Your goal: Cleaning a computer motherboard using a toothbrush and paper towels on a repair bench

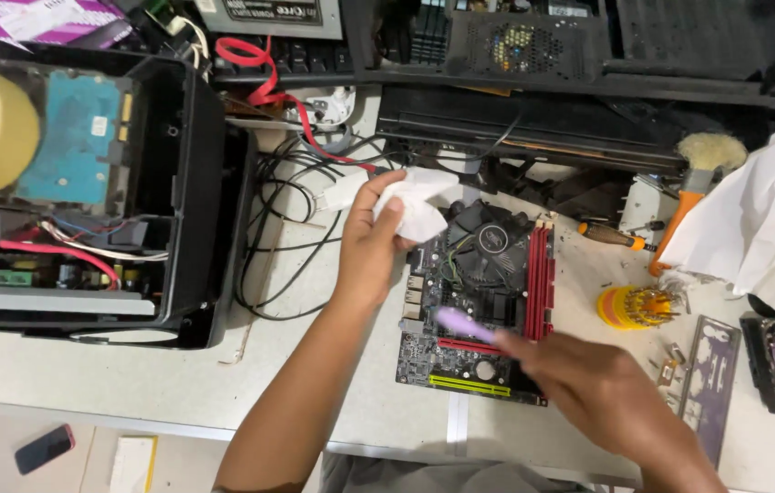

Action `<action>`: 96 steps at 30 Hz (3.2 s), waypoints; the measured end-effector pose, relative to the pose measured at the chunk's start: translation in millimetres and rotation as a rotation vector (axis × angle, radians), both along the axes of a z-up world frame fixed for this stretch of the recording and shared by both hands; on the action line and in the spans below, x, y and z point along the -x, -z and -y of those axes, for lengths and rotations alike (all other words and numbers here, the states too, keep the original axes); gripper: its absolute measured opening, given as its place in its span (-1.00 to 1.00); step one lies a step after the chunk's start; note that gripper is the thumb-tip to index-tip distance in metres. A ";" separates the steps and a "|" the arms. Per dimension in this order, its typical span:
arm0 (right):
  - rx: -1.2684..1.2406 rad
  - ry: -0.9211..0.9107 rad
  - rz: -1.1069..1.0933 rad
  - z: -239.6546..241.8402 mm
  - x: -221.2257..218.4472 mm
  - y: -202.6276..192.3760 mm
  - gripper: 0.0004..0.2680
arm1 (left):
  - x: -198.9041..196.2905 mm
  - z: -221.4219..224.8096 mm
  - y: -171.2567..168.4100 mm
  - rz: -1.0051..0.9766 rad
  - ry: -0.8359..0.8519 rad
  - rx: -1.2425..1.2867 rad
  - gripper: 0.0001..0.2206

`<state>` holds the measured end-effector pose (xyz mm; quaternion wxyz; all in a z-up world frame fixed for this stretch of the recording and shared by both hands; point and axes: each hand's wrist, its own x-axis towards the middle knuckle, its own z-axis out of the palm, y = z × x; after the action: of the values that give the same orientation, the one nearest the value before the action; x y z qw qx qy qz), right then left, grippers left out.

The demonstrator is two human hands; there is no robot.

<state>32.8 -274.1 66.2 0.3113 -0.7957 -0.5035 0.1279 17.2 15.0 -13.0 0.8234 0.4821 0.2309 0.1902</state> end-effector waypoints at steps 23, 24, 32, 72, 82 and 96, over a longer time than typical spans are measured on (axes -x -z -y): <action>0.751 0.096 -0.220 44.8 -19.8 -8.3 -0.65 | -1.8 2.5 17.7 0.212 0.044 0.035 -0.80; 0.734 0.099 -0.226 46.9 -20.1 -8.8 -0.65 | -1.5 1.9 19.0 0.241 0.044 0.088 -0.79; 0.662 -0.050 -0.152 28.6 -12.1 14.0 -0.67 | 2.1 1.5 16.3 0.200 0.074 0.040 -0.85; 0.798 0.290 -0.148 91.1 -15.5 -1.3 -0.67 | 7.6 10.1 -9.4 0.107 0.143 -0.747 -0.82; 0.715 0.335 -0.018 82.1 -13.7 7.0 -0.66 | 6.1 8.7 -5.5 0.106 0.122 -0.808 -0.84; 0.666 0.277 0.752 64.5 -33.2 -10.6 -0.65 | 7.2 8.9 -7.8 0.130 0.101 -0.826 -0.84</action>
<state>65.9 -338.6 76.8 -0.1472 -0.9018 -0.4026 -0.0558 10.0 6.0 -5.2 0.5819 0.7695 0.0588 0.2565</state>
